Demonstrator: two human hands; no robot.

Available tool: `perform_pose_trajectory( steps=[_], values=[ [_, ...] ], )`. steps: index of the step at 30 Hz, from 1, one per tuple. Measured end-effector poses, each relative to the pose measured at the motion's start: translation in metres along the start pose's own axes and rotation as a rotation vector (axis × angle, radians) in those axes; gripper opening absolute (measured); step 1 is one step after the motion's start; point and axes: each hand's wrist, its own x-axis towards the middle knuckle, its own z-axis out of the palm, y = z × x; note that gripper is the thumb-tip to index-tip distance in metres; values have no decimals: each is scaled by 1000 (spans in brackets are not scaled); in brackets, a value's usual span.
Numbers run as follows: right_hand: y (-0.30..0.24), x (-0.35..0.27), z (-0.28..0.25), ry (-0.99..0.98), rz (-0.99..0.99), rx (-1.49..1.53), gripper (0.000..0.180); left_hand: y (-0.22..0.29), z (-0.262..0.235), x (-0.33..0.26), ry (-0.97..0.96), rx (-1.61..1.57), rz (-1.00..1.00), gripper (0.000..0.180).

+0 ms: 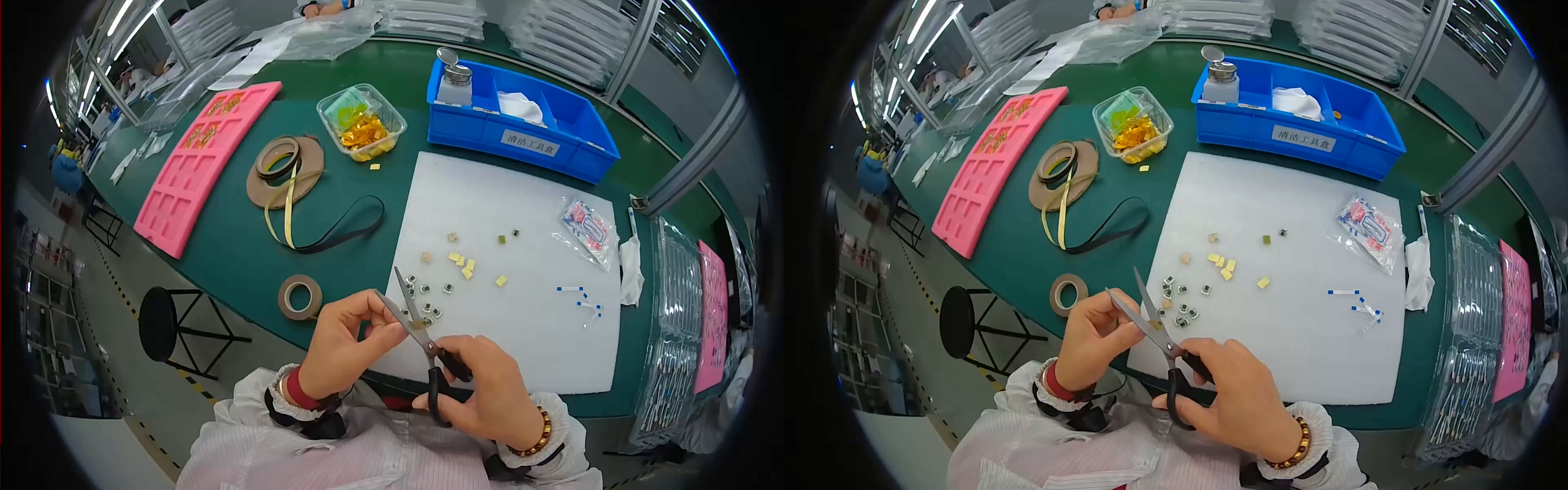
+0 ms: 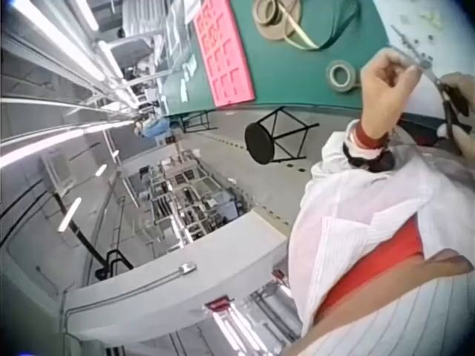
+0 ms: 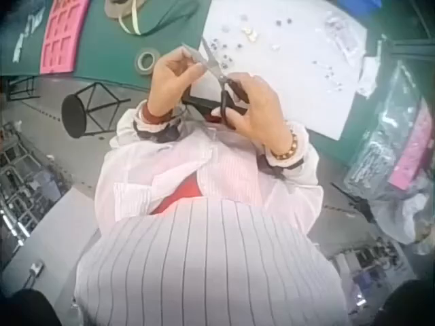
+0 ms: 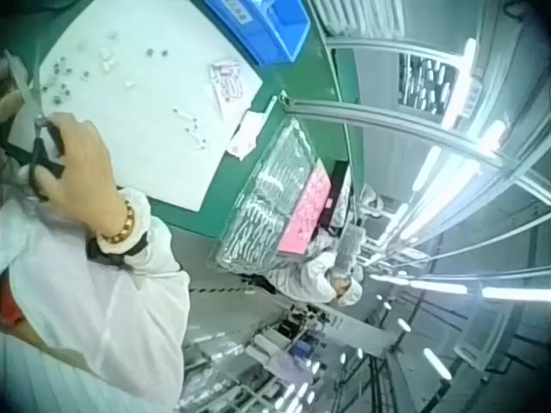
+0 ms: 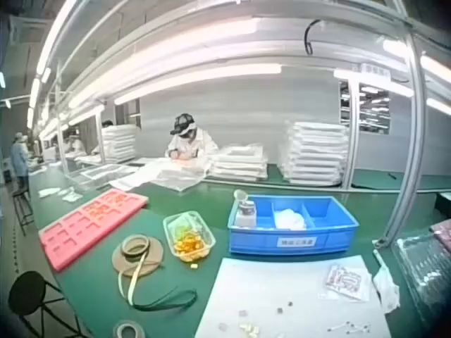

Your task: The person cuts a piece of tape with shears, places a small electronic component onto the adhesive, and cuts the tape again to isolate it. After repeating this process, the person wipes the blades of the shears with a cloth.

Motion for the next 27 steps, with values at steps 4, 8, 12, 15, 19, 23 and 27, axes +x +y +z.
perform_pose_trajectory(
  steps=[4,8,12,15,19,23,27],
  values=[
    [1,0,1,20,-7,-9,51,0,0,0,-5,14,11,14],
    [6,-1,2,69,-17,-111,48,-1,0,1,-16,64,14,14],
    [7,-7,-9,118,3,-328,49,-3,-2,-1,57,203,85,15],
    [6,-8,-18,198,-35,-579,61,-4,-13,1,203,333,144,16],
    [1,-12,-18,118,34,-687,66,6,-15,2,255,574,382,24],
    [2,-11,-18,137,-30,-784,70,13,-10,-1,214,744,546,38],
    [-4,-10,-15,65,-72,-776,72,17,-9,3,79,931,644,47]
  ],
)
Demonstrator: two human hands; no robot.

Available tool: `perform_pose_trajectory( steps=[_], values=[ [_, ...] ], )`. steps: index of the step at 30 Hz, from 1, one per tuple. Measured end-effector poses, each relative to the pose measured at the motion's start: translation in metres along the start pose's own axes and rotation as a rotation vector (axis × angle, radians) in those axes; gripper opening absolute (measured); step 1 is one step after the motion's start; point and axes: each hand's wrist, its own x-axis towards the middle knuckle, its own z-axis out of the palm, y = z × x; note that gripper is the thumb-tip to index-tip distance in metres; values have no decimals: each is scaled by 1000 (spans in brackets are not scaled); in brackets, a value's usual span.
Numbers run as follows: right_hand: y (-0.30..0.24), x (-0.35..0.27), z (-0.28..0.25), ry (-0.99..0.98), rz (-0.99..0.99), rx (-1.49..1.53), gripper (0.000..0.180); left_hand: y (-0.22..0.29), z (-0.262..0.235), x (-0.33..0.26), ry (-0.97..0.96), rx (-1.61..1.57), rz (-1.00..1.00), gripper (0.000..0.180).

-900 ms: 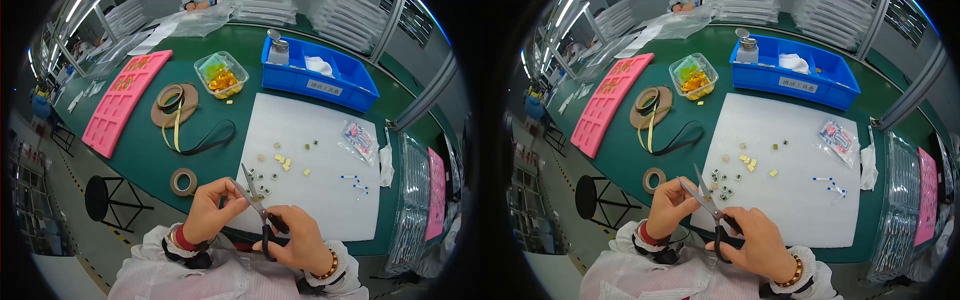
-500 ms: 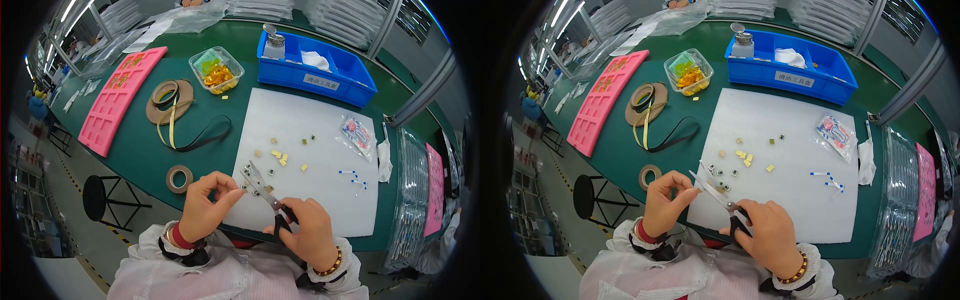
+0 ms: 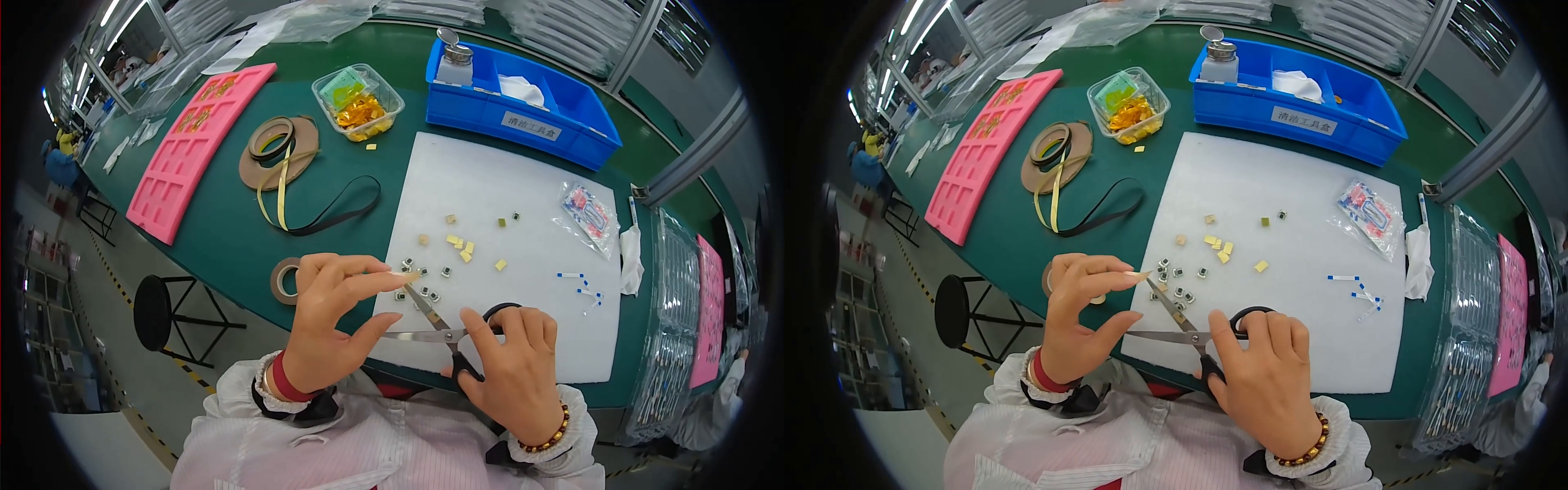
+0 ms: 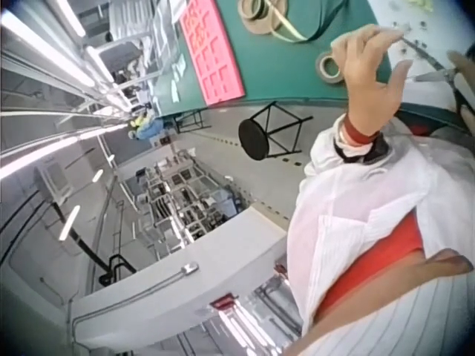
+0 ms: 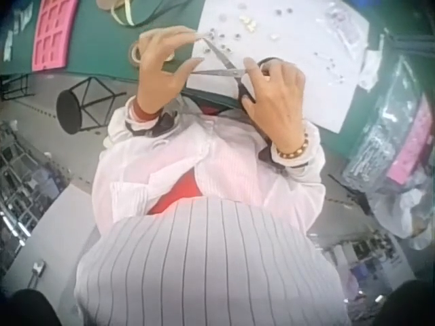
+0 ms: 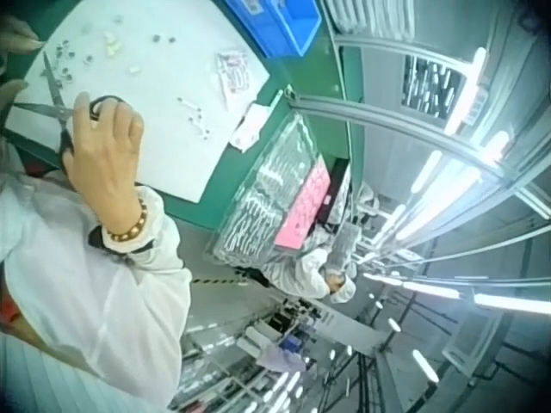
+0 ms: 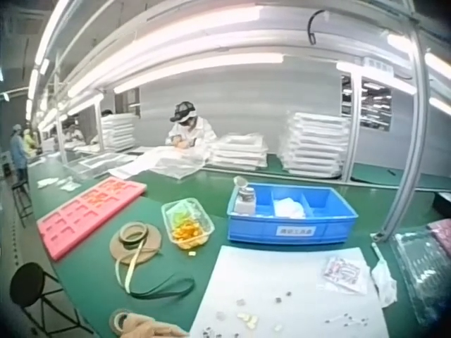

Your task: The person cuts a piece of tape with shears, places a small electronic component onto the adhesive, and cuts the tape again to isolate it. After repeating this process, the person wipes the blades of the shears with a cloth.

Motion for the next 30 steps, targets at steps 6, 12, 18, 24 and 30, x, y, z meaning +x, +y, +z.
perform_pose_trajectory(
  steps=[6,12,18,24,30],
  values=[
    [-9,9,-2,-23,-74,23,63,-1,7,-4,-78,-70,36,63],
    [-10,11,-3,-25,-88,39,62,-3,9,-1,-89,-71,82,63],
    [-6,7,-4,-45,-47,75,63,-7,12,-3,-96,-91,107,59],
    [8,-6,-10,-70,85,60,63,-13,20,3,-38,-43,122,56],
    [20,-18,-17,62,189,-29,68,-18,38,1,24,265,229,48]
  ],
)
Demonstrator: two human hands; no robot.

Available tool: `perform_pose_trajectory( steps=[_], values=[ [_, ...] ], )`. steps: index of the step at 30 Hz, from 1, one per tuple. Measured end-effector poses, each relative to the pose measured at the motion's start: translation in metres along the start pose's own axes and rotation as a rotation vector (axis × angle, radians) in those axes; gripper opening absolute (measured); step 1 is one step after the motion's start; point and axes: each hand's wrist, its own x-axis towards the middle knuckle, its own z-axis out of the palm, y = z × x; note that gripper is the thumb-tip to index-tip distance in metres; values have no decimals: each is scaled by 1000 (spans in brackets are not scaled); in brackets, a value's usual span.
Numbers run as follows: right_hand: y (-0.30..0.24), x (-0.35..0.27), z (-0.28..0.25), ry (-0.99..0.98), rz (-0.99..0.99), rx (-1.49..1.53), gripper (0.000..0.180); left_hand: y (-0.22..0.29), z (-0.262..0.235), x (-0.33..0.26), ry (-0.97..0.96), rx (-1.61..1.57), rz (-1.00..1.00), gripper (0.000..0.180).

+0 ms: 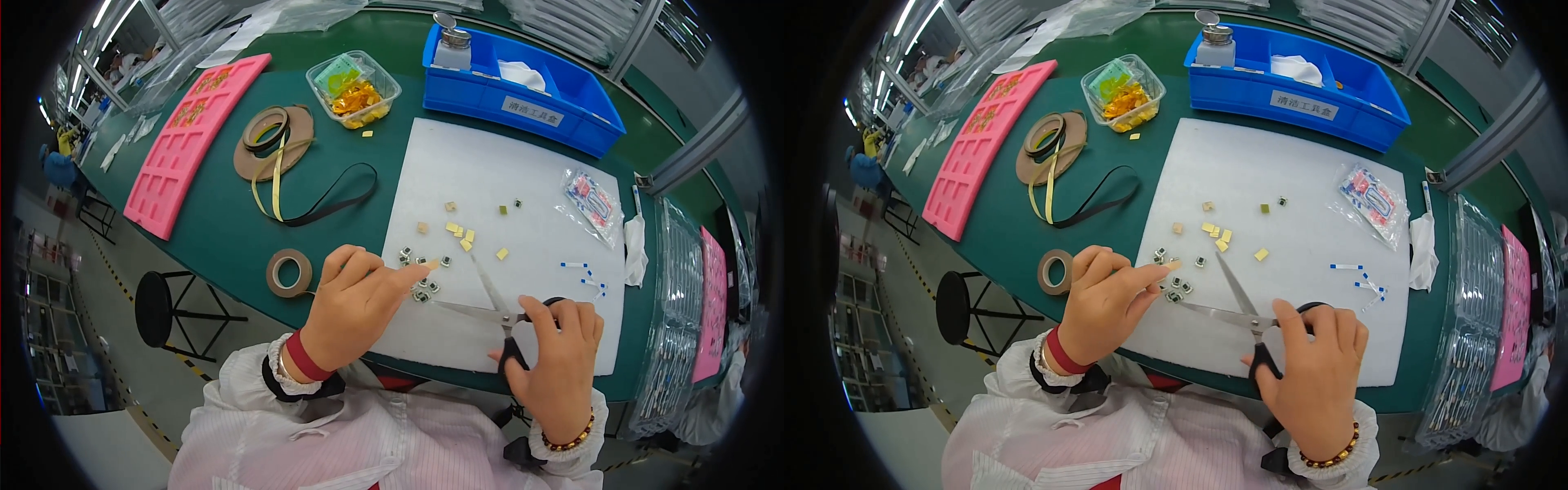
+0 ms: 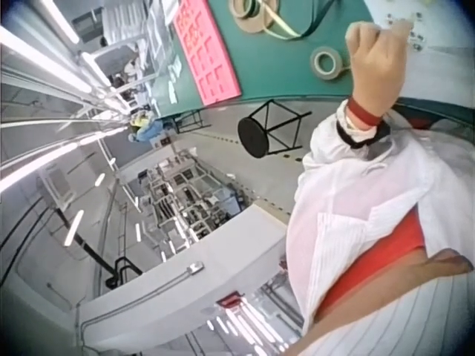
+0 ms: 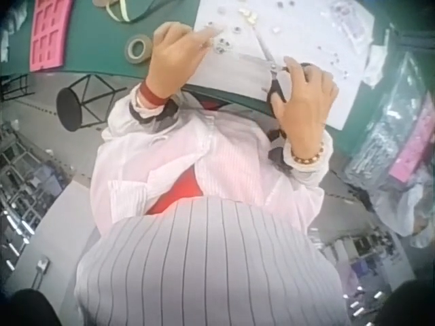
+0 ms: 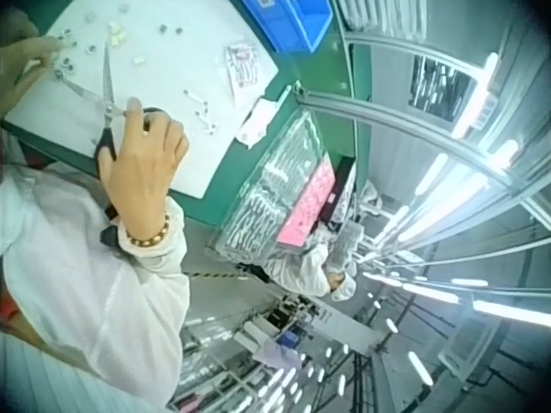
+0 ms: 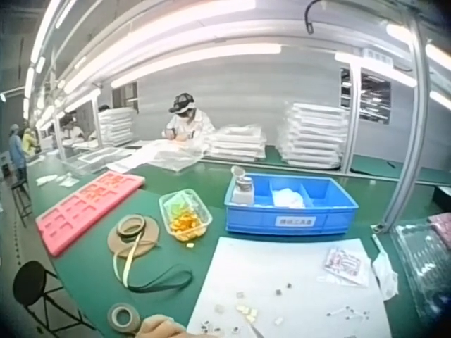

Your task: The person cuts a piece of tape with shears, places a small electronic component onto the adhesive, and cuts the tape again to isolate it. After repeating this process, the person wipes the blades of the shears with a cloth.

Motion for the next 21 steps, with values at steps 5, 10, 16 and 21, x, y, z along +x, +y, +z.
perform_pose_trajectory(
  steps=[5,10,16,21],
  values=[
    [25,-21,-7,66,251,-125,65,2,-4,-10,-56,76,6,42],
    [76,-63,-20,116,510,-218,60,13,-24,-8,-98,-34,-34,41],
    [109,-82,-30,59,750,95,57,26,-20,-26,-208,15,88,47],
    [99,-77,-38,39,564,-61,52,34,-15,-32,-277,-36,93,52]
  ],
)
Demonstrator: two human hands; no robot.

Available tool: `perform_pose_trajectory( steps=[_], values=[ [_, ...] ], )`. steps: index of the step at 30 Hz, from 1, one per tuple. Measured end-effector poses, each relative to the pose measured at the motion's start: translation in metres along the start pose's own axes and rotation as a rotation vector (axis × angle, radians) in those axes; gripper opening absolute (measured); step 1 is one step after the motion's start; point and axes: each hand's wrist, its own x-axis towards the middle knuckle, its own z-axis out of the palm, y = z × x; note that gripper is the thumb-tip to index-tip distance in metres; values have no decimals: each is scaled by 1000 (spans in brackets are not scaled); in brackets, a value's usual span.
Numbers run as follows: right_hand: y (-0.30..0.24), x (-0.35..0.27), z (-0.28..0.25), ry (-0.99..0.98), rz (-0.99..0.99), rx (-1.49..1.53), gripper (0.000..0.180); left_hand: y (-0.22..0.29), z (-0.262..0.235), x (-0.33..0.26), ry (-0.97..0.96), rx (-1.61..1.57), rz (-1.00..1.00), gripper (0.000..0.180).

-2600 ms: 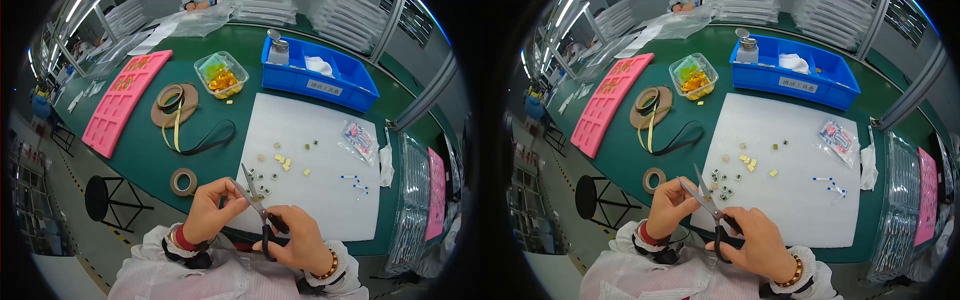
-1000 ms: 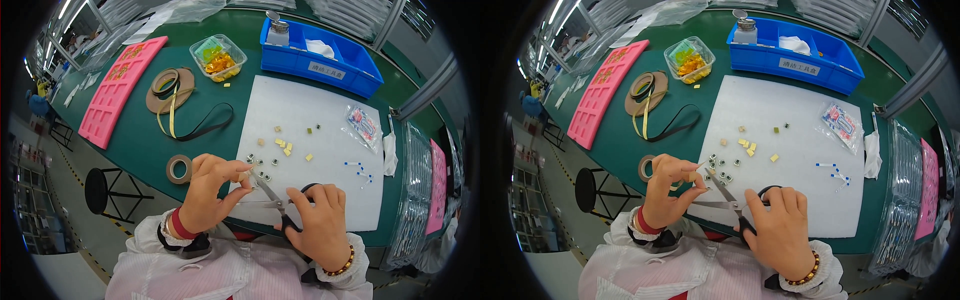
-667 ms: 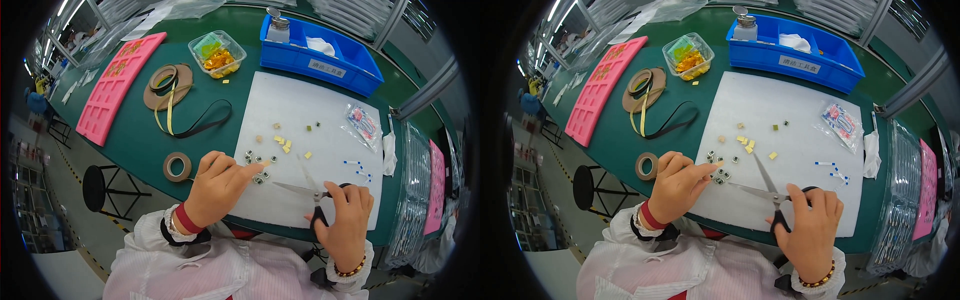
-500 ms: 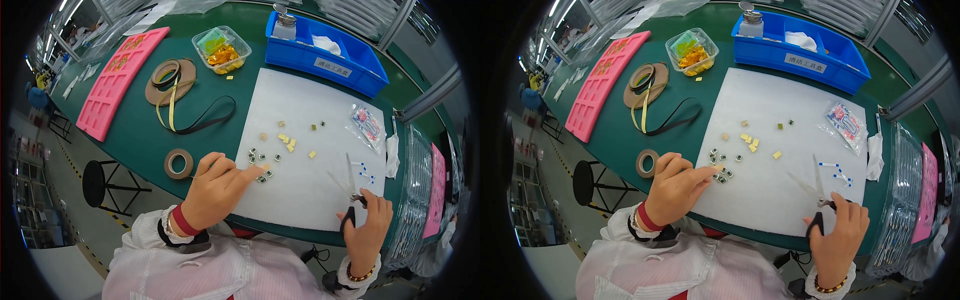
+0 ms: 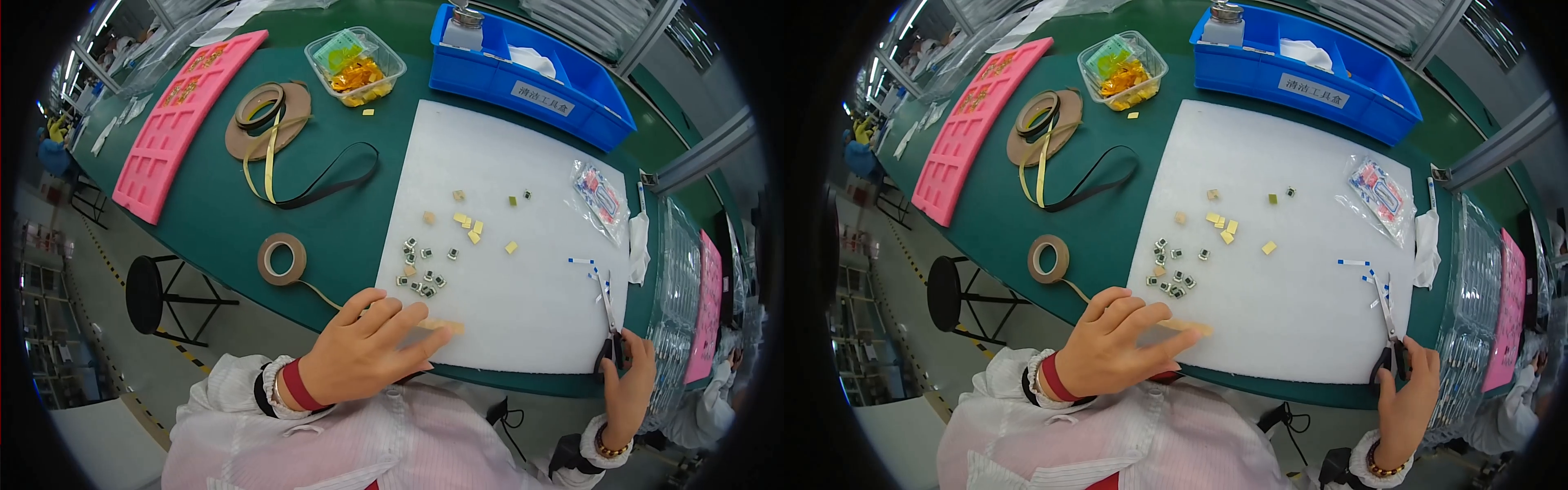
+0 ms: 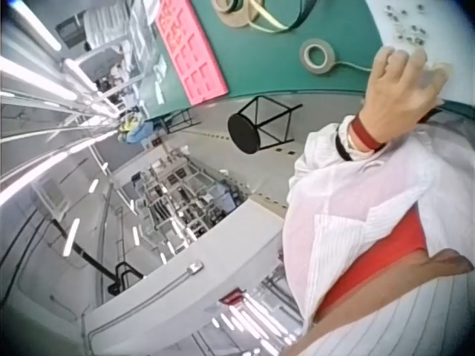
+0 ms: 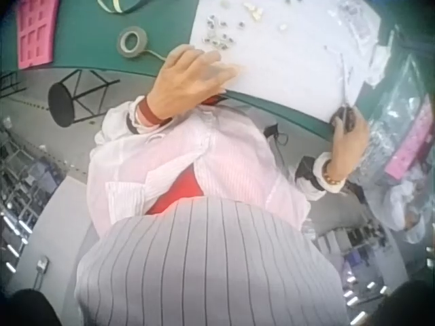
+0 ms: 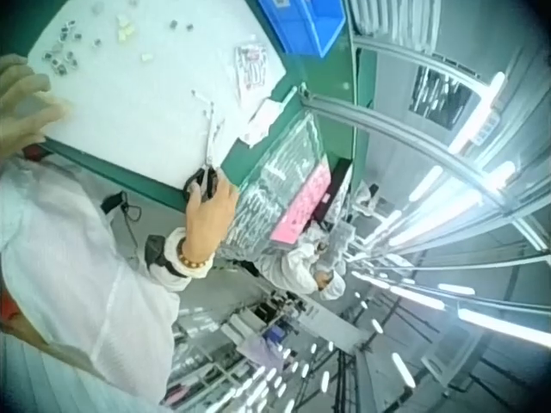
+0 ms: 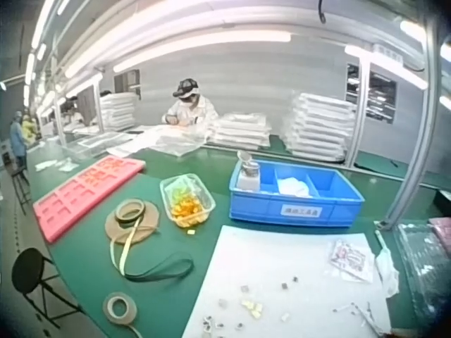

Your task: The person cuts a piece of tape with shears, places a small electronic component onto the adhesive, and cuts the tape again to isolate it. After repeating this process, the person wipes the blades of the shears with a cloth.

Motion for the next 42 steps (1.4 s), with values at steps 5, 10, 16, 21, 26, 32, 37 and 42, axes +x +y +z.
perform_pose_trajectory(
  steps=[5,10,16,21,26,32,37,42],
  values=[
    [-64,-2,18,148,-266,180,39,2,9,-1,0,87,39,50],
    [-122,-8,71,-19,-696,447,31,1,7,-1,-10,104,30,48],
    [-131,-4,78,-43,-796,289,28,2,5,-3,-49,69,29,51],
    [-133,-4,78,-46,-801,243,29,2,6,-3,10,4,-6,45],
    [-132,-3,80,-38,-798,238,29,-6,4,-11,105,-20,-7,42],
    [-133,-4,77,-43,-776,255,27,-8,2,-18,320,-122,44,33],
    [-132,-2,79,-54,-769,263,27,-12,6,-17,258,-50,86,35],
    [-128,0,77,-74,-761,269,28,-14,14,-14,183,38,70,27]
  ],
)
